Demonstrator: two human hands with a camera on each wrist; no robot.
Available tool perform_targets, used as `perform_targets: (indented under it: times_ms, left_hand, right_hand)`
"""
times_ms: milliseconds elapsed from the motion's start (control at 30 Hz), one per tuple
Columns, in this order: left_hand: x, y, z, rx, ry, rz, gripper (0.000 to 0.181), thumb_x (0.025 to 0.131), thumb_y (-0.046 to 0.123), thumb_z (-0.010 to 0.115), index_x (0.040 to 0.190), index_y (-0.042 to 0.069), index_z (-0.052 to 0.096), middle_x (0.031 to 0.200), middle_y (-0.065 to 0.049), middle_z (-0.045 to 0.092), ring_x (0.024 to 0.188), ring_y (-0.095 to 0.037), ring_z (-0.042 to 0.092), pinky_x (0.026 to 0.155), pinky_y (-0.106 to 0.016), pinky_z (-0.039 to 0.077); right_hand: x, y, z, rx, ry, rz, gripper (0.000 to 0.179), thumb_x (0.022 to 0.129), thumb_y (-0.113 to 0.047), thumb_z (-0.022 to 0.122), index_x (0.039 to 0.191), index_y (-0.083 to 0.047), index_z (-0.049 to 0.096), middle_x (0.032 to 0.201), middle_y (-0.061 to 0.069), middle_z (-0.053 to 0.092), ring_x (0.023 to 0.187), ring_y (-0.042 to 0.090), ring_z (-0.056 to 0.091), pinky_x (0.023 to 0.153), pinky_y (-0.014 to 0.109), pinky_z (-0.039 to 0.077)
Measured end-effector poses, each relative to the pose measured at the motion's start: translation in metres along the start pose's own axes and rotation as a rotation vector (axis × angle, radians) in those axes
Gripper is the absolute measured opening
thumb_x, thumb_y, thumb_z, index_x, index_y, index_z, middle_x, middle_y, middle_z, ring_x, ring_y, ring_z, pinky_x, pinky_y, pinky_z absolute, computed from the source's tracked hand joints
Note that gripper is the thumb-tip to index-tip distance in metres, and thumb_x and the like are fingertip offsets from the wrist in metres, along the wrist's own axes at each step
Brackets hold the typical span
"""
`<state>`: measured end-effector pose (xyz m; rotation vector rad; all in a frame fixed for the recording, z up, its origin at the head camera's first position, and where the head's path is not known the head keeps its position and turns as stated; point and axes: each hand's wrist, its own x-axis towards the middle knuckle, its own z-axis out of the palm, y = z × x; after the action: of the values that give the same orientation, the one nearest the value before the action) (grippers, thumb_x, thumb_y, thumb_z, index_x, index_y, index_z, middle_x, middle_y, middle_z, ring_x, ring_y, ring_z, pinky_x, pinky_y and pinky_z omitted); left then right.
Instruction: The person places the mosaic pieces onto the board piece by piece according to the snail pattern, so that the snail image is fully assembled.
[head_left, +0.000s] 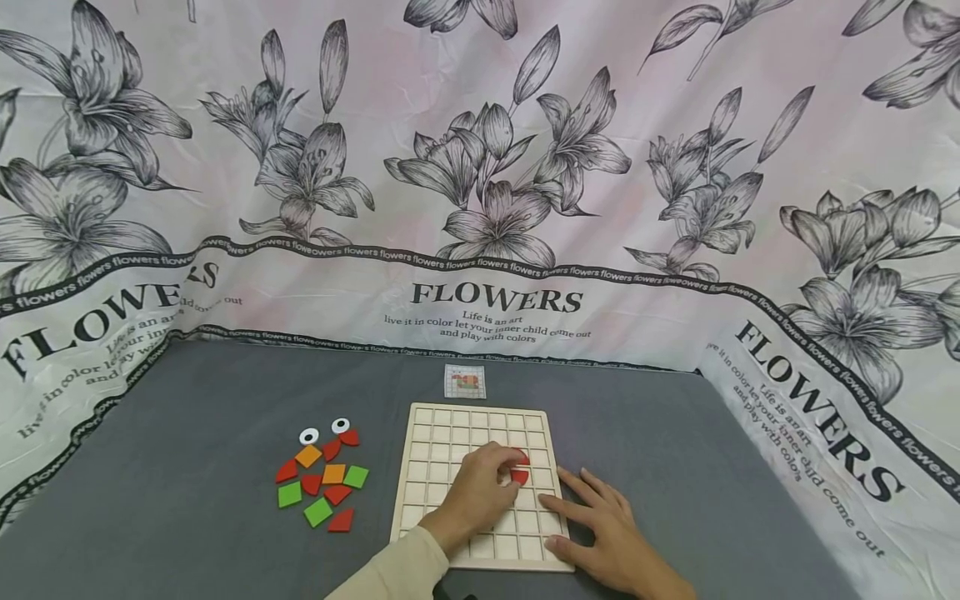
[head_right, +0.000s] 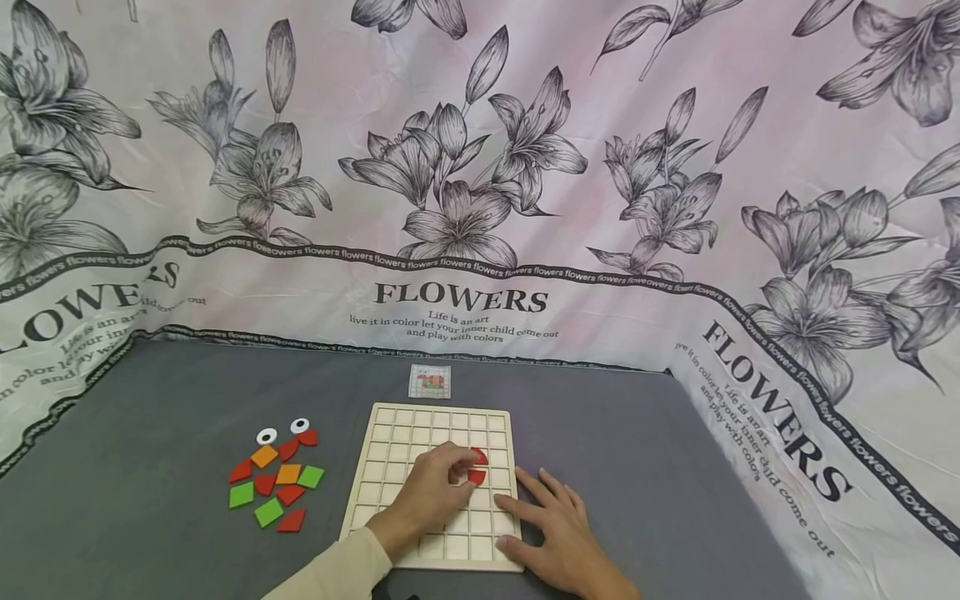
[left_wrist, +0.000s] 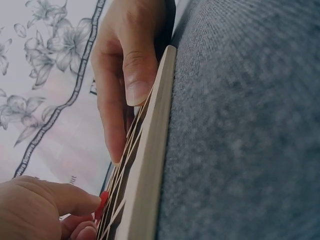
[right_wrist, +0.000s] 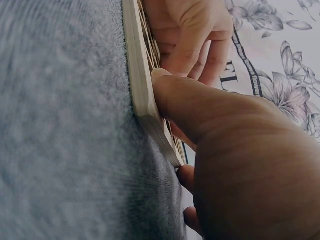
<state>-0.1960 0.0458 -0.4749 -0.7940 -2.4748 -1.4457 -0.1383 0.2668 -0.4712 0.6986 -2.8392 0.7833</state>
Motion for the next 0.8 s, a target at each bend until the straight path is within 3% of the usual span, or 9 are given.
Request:
perform_targets:
  times_ms: [300, 800]
  left_hand:
    - [0.0045, -0.0013, 0.0046, 0.023, 0.010, 0.012, 0.024, 0.080, -0.003, 0.071, 0.103, 0.005, 0.070, 0.085, 0.001, 0.060, 0.075, -0.009, 0.053, 0.068, -0.022, 0.047]
    - [0.0060, 0.0010, 0.0061, 0.025, 0.028, 0.013, 0.027, 0.077, -0.009, 0.069, 0.101, 0.004, 0.070, 0.087, 0.000, 0.063, 0.077, -0.010, 0.055, 0.069, -0.021, 0.048]
  right_hand:
    - [-0.0006, 0.0014, 0.0029, -0.042, 0.045, -0.018, 0.044, 0.086, -0.049, 0.068, 0.125, -0.029, 0.067, 0.145, 0.006, 0.045, 0.130, 0.045, 0.035, 0.092, 0.069, 0.021]
    - [-0.0004, 0.0001, 0.0012, -0.048, 0.030, -0.011, 0.045, 0.086, -0.049, 0.068, 0.126, -0.028, 0.067, 0.145, 0.006, 0.046, 0.130, 0.045, 0.035, 0.092, 0.068, 0.022]
